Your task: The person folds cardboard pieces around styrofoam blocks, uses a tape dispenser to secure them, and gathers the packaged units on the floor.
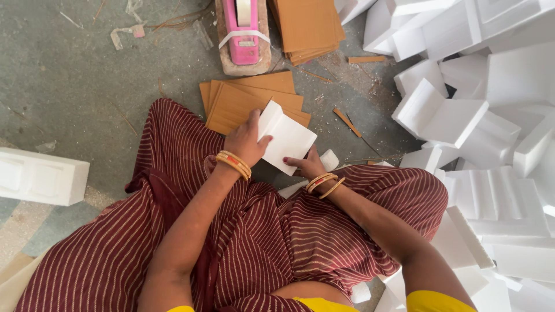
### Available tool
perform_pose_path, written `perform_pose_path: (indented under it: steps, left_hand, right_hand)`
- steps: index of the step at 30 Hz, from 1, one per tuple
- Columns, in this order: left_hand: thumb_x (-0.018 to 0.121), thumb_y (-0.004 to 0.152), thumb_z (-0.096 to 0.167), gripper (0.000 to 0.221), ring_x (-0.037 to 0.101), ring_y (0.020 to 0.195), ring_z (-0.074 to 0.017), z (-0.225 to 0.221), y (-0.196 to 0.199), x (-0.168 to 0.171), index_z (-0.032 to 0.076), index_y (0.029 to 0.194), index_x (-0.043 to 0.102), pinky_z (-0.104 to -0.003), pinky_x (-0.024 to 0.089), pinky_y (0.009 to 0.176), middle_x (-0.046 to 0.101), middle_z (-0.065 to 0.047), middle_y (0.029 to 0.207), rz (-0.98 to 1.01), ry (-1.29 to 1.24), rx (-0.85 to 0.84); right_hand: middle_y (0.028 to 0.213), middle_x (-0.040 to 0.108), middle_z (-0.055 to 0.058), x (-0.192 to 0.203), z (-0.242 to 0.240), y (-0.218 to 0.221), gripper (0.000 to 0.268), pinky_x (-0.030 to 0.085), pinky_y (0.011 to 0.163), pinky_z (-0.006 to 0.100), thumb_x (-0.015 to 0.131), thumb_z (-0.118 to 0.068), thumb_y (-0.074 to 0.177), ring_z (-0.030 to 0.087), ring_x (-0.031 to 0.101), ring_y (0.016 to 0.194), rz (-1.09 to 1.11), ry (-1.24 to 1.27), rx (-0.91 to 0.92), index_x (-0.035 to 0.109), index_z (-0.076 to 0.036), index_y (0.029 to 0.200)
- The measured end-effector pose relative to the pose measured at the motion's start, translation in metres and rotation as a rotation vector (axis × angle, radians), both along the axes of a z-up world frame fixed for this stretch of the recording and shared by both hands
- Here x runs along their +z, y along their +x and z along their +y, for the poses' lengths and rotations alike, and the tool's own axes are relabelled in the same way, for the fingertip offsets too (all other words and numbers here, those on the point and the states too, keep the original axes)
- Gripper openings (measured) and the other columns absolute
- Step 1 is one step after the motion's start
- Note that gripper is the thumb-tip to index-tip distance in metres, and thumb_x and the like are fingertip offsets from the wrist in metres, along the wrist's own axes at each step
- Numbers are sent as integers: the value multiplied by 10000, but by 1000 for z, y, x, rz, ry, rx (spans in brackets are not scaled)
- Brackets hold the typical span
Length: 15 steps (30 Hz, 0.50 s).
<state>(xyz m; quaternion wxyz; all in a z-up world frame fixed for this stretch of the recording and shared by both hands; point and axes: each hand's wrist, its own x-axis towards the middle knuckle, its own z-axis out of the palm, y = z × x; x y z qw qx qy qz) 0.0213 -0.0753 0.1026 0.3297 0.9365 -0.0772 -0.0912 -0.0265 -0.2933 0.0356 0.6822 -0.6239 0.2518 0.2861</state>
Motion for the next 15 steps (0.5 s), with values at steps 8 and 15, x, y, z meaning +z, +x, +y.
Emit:
perform_pose_path:
  steps: [8, 15]
  left_hand:
    - [715, 1007, 164, 431, 791, 947, -298, 21, -10, 22, 19, 1352, 502, -393, 625, 796, 756, -161, 1083, -313, -528, 129]
    - [725, 985, 186, 441, 703, 1111, -303, 22, -8, -10, -5, 1303, 487, -407, 591, 909, 645, -212, 1311, -465, -572, 146]
  right_hand:
    - [1636, 261, 249, 62, -39, 61, 1273, 261, 1210, 564, 949, -311, 697, 414, 256, 1520, -718, -297, 192, 139, -76, 1649]
    - [1598, 409, 219, 87, -37, 90, 1370, 269, 1293, 541, 937, -432, 637, 383, 371, 1527, -820, -521, 431, 110, -135, 1688]
